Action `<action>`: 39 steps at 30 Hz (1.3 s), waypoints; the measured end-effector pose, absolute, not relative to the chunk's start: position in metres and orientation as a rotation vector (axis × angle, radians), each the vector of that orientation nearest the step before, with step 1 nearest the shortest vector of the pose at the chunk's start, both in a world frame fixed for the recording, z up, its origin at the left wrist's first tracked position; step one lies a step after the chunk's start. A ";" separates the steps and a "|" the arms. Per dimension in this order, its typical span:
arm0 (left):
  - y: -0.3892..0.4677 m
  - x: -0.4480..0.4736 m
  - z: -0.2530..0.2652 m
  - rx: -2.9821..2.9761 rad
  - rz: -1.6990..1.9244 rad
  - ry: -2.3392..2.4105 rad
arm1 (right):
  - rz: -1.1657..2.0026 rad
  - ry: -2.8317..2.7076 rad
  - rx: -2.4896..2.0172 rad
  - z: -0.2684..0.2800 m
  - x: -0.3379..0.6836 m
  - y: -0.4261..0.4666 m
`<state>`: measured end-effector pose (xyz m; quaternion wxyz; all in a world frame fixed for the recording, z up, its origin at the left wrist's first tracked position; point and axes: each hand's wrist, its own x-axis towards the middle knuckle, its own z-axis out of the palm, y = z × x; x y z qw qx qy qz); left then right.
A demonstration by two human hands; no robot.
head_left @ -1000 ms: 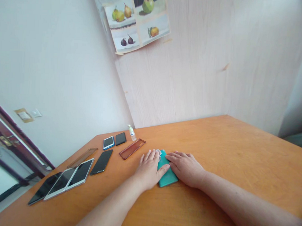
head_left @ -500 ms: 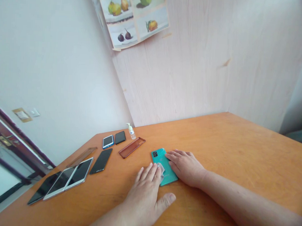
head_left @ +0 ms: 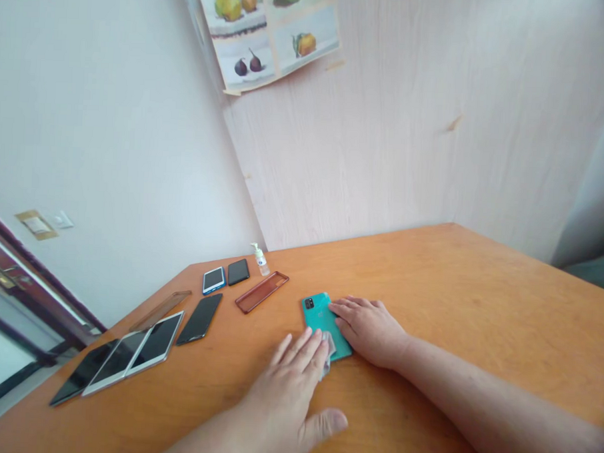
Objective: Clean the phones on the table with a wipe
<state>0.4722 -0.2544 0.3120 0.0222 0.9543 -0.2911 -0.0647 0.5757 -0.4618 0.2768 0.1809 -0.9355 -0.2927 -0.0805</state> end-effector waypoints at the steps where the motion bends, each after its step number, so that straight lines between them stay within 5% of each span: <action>1: -0.253 0.465 0.313 2.949 -0.208 -0.950 | -0.229 -0.825 -2.640 0.277 0.576 -0.461; 14: -0.268 0.547 0.310 3.028 -0.125 -0.619 | -0.219 -0.852 -2.637 0.277 0.577 -0.463; 25: -0.264 0.468 0.315 2.929 -0.156 -0.999 | -0.199 -0.811 -2.635 0.277 0.578 -0.461; 39: -0.278 0.565 0.305 3.038 -0.045 -0.676 | -0.176 -0.794 -2.640 0.282 0.582 -0.465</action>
